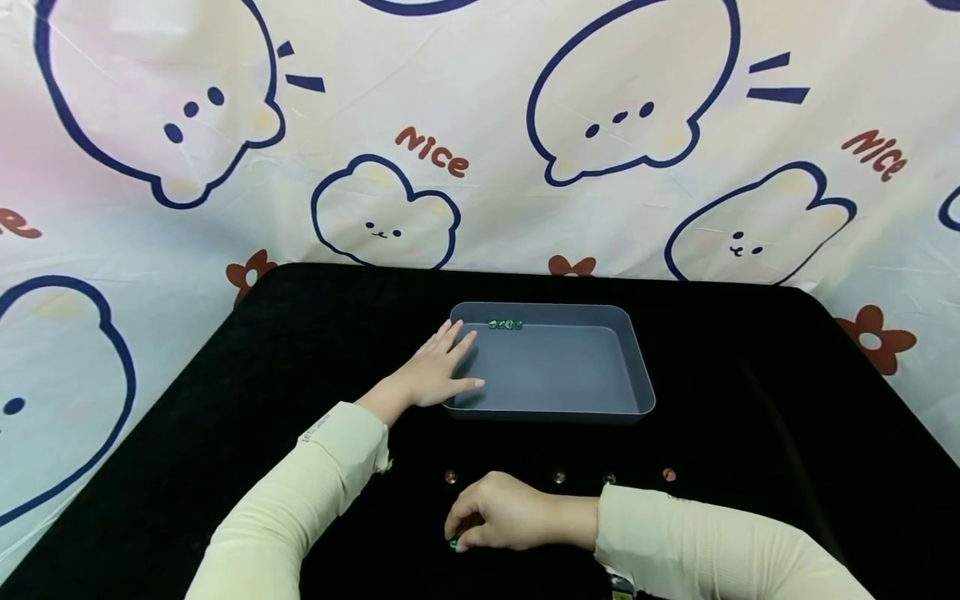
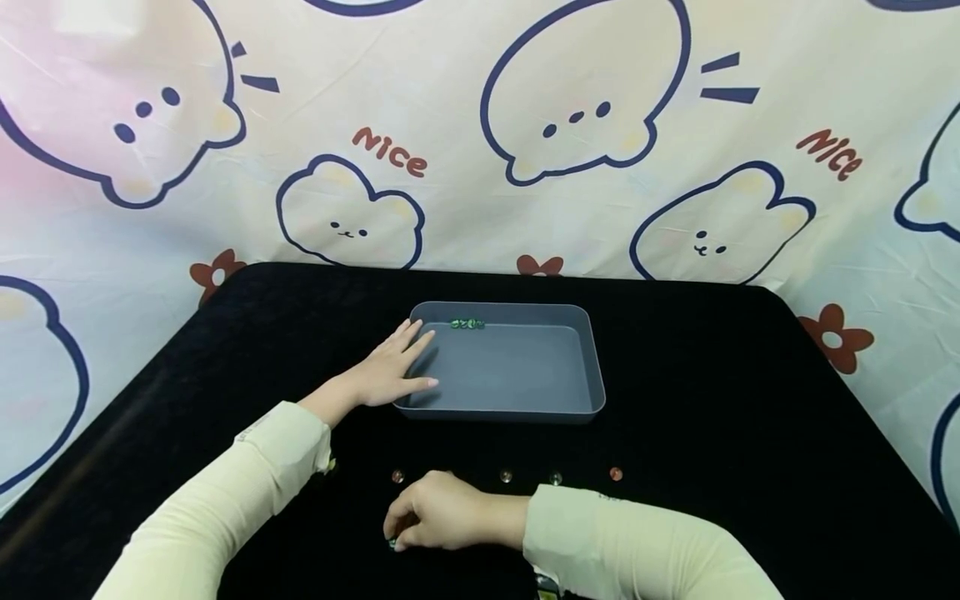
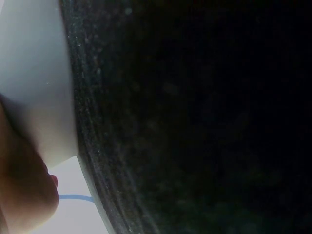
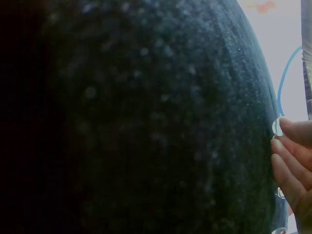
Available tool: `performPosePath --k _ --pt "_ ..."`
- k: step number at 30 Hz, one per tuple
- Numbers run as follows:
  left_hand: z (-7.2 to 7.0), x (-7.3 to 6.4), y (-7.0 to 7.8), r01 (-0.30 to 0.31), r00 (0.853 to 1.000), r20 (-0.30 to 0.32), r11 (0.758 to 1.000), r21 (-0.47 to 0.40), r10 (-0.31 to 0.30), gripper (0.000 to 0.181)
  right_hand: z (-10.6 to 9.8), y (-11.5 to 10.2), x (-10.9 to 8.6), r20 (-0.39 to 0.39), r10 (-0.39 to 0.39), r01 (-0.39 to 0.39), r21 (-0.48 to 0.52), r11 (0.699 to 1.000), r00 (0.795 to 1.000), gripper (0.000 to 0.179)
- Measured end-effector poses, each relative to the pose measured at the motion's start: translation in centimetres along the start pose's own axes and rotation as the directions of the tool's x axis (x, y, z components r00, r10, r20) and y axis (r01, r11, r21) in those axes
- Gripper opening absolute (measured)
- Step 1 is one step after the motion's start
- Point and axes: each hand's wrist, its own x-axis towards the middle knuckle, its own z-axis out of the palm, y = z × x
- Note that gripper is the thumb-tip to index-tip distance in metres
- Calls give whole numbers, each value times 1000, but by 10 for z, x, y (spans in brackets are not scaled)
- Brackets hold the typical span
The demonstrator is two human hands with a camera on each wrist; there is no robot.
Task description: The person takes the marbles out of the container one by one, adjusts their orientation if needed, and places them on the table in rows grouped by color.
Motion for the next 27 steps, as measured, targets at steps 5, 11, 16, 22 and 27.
performPosePath --k 5,11,16,22,27 --pt "1 0 0 -2 1000 4 1000 -1 2 79 2 1 1 -7 -9 9 -3 1000 1000 10" --pt "1 0 0 7 1000 14 1000 -2 -7 79 4 2 0 -27 -13 13 5 1000 1000 11" --pt "-2 0 1 -1 1000 13 1000 -5 1 78 3 2 0 -23 -5 6 28 1000 1000 12" --pt "-1 0 1 -6 1000 11 1000 -3 6 78 -1 2 -1 17 36 -38 115 993 999 16" --pt "0 0 1 -1 1000 9 1000 -4 1 79 -6 2 -2 27 76 -80 196 977 997 20"
